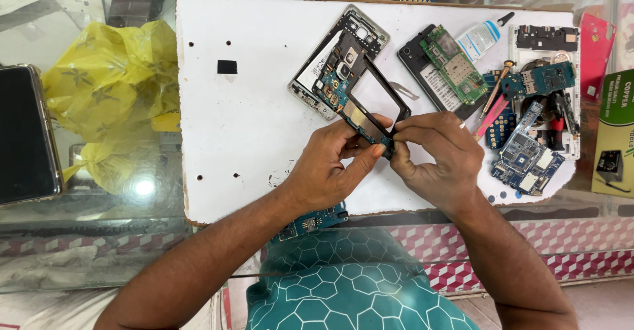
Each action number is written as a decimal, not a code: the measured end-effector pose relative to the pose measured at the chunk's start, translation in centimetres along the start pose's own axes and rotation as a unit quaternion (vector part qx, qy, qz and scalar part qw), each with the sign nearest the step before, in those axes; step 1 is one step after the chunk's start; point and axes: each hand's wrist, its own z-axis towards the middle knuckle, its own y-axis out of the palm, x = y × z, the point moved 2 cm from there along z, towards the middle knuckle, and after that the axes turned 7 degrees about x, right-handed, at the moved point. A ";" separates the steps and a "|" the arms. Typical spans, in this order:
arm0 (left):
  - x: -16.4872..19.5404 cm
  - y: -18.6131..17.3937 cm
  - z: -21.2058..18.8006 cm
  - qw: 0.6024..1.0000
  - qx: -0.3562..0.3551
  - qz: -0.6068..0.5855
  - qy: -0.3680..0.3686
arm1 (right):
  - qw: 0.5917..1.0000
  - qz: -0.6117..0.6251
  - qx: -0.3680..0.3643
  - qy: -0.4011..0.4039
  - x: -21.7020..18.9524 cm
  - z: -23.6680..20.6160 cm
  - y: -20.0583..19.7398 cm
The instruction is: The person reassembles a disassembled smartphone at a repair bench. They align the midframe with the display and camera module, press the frame into place, insert the battery, and snap the back cover onto the phone body by hand.
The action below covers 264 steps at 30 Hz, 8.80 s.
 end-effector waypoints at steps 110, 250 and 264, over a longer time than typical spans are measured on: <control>2.0 1.6 -1.6 0.989 0.119 0.073 0.048 | 0.966 -0.155 0.007 -0.208 -3.4 -0.6 -0.2; -0.2 1.5 -1.4 0.998 0.013 0.036 0.051 | 0.770 0.444 -0.054 0.455 2.9 -5.0 2.0; -1.9 1.5 -1.5 0.997 0.059 -0.042 -0.021 | 0.777 0.494 -0.004 0.391 2.3 -4.7 1.9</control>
